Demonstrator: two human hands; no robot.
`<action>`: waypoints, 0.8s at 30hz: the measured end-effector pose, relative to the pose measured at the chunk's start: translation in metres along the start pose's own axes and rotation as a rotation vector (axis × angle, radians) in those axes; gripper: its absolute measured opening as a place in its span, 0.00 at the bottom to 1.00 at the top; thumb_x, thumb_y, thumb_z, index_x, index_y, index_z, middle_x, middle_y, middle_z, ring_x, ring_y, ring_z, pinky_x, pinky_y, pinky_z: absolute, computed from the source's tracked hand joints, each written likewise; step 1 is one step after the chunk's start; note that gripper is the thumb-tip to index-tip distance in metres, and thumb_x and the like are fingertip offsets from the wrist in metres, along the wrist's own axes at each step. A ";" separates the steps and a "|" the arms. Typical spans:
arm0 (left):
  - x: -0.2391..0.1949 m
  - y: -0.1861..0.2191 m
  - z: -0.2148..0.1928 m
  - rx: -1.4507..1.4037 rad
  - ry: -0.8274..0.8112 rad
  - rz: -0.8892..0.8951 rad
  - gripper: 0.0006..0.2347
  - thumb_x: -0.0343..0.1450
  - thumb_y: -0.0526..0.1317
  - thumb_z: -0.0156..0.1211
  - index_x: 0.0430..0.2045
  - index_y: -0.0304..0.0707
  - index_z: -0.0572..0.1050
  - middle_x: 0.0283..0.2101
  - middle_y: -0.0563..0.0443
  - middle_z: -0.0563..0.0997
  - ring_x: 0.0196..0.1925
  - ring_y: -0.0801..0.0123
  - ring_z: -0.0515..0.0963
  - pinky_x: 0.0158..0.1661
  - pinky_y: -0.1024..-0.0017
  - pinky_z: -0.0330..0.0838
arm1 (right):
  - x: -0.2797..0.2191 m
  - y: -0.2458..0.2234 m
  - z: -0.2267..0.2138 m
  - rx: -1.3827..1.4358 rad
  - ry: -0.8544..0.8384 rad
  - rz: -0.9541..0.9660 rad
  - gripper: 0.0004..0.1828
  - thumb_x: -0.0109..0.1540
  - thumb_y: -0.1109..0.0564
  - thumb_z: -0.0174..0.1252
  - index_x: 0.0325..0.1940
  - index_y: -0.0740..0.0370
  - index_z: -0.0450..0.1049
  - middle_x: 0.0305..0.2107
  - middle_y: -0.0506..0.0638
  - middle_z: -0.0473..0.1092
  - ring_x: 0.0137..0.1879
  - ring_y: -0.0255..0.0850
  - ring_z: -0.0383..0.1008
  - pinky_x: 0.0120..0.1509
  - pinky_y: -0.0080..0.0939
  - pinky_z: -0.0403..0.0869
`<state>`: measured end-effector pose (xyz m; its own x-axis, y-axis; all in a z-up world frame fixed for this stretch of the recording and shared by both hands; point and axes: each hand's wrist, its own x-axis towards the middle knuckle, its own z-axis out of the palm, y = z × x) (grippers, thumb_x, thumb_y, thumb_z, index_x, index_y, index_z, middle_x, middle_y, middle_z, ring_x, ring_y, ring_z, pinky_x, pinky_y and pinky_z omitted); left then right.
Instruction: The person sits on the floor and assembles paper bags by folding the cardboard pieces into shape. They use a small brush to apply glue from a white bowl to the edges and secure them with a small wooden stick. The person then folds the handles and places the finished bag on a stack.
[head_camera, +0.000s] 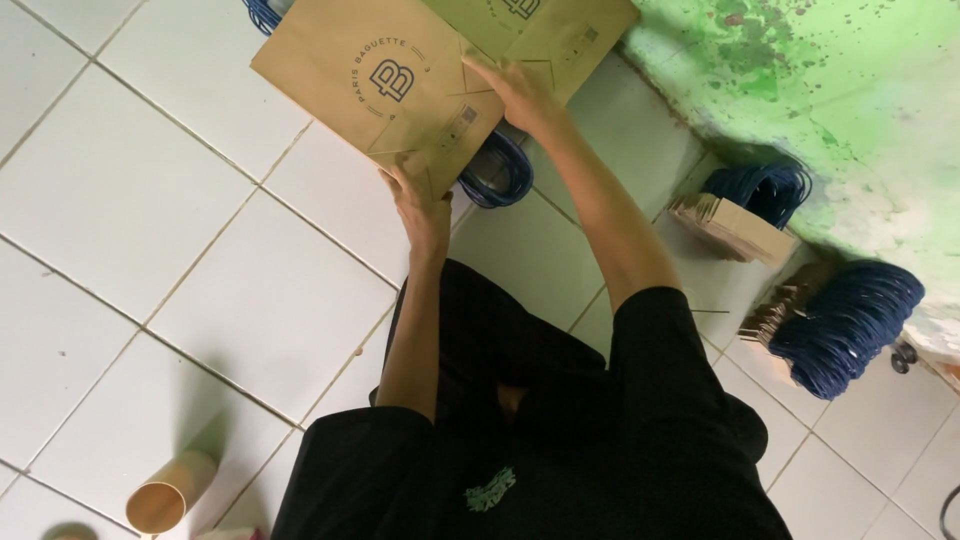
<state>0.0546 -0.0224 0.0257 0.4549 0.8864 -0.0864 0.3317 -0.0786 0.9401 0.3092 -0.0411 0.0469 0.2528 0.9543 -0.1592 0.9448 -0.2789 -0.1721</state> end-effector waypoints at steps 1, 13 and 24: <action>0.002 0.005 -0.001 -0.018 0.039 0.085 0.37 0.52 0.15 0.66 0.52 0.36 0.54 0.62 0.27 0.60 0.54 0.36 0.74 0.44 0.48 0.83 | 0.001 -0.002 -0.001 -0.017 0.009 0.003 0.56 0.56 0.84 0.54 0.81 0.46 0.52 0.39 0.67 0.68 0.28 0.51 0.67 0.27 0.45 0.68; 0.005 0.000 -0.004 0.050 0.017 0.134 0.41 0.51 0.19 0.73 0.57 0.37 0.54 0.61 0.24 0.64 0.49 0.35 0.80 0.40 0.50 0.85 | 0.010 0.024 0.022 0.006 0.068 -0.099 0.51 0.55 0.86 0.50 0.78 0.52 0.60 0.25 0.54 0.61 0.23 0.42 0.54 0.23 0.45 0.56; -0.005 -0.016 -0.020 0.283 -0.084 0.137 0.47 0.60 0.49 0.86 0.70 0.50 0.54 0.76 0.27 0.27 0.79 0.28 0.33 0.63 0.35 0.63 | -0.040 0.062 -0.038 0.510 0.140 0.191 0.38 0.59 0.72 0.60 0.73 0.56 0.62 0.59 0.65 0.67 0.61 0.57 0.71 0.42 0.53 0.76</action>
<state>0.0304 -0.0158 0.0181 0.5743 0.8186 -0.0031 0.4735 -0.3291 0.8170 0.3655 -0.0920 0.0797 0.4676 0.8771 -0.1095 0.6677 -0.4317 -0.6065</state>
